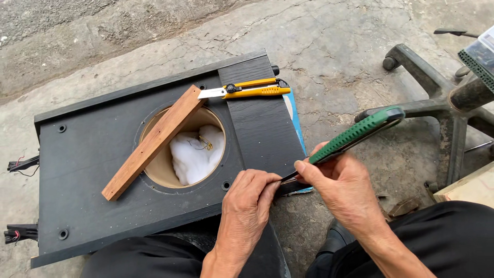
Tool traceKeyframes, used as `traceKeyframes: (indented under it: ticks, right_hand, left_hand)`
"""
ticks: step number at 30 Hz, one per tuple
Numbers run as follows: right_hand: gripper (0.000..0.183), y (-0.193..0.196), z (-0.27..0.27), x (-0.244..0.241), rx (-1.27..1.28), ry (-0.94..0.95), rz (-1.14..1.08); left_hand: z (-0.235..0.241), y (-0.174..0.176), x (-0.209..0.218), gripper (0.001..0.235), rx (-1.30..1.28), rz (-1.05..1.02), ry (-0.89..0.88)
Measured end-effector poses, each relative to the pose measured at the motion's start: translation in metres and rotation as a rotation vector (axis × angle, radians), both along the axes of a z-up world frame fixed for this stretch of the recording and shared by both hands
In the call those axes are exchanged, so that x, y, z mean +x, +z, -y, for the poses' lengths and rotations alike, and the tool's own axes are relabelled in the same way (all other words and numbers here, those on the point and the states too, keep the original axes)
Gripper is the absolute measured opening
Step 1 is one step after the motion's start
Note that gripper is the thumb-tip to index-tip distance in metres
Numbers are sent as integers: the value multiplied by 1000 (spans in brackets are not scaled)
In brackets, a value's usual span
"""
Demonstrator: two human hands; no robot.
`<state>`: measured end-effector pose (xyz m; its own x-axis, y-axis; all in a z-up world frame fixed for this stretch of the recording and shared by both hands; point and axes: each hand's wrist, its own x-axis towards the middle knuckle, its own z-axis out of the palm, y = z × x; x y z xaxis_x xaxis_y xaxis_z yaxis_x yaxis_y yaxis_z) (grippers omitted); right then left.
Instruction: The person trims the edge of a black speaker box using a utility knife and a metal file. They repeatedly scrape and smooth the side edge while the box rests on their lap.
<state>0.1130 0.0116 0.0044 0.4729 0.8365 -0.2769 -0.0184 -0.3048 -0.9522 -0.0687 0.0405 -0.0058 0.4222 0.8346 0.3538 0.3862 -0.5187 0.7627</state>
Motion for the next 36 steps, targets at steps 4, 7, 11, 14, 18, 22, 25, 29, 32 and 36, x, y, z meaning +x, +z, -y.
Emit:
traceKeyframes:
  ticks: [4, 7, 11, 14, 18, 22, 25, 29, 32, 36]
  right_hand:
    - [23, 6, -2, -5, -62, -2, -5]
    - [20, 2, -1, -4, -59, 17, 0]
    - [23, -4, 0, -4, -59, 0, -2]
    - [20, -4, 0, -5, -50, 21, -1]
    - [20, -4, 1, -4, -24, 51, 23]
    - [22, -8, 3, -3, -20, 43, 28]
    - [20, -6, 3, -2, -8, 52, 11]
    - [16, -2, 3, 0, -64, 71, 61]
    - [18, 1, 3, 4, -91, 82, 65]
    - [19, -4, 3, 6, -100, 73, 49]
  left_hand:
    - [-2, -5, -5, 7, 11, 0, -27]
    - [-3, -6, -6, 9, -9, -4, -56]
    - [-3, -8, -6, 8, -13, -11, -62]
    - [-3, -8, -7, 8, -6, -10, -58]
    - [-3, -9, -6, 8, 2, -9, -48]
    - [-3, -10, -5, 8, 6, 0, -48]
    - [-2, -9, -5, 8, 0, -6, -49]
    - [-1, -9, -4, 8, 48, -44, -46]
    - [0, -11, -2, 8, 74, -67, -32]
    - [1, -14, -1, 8, 113, -84, -27]
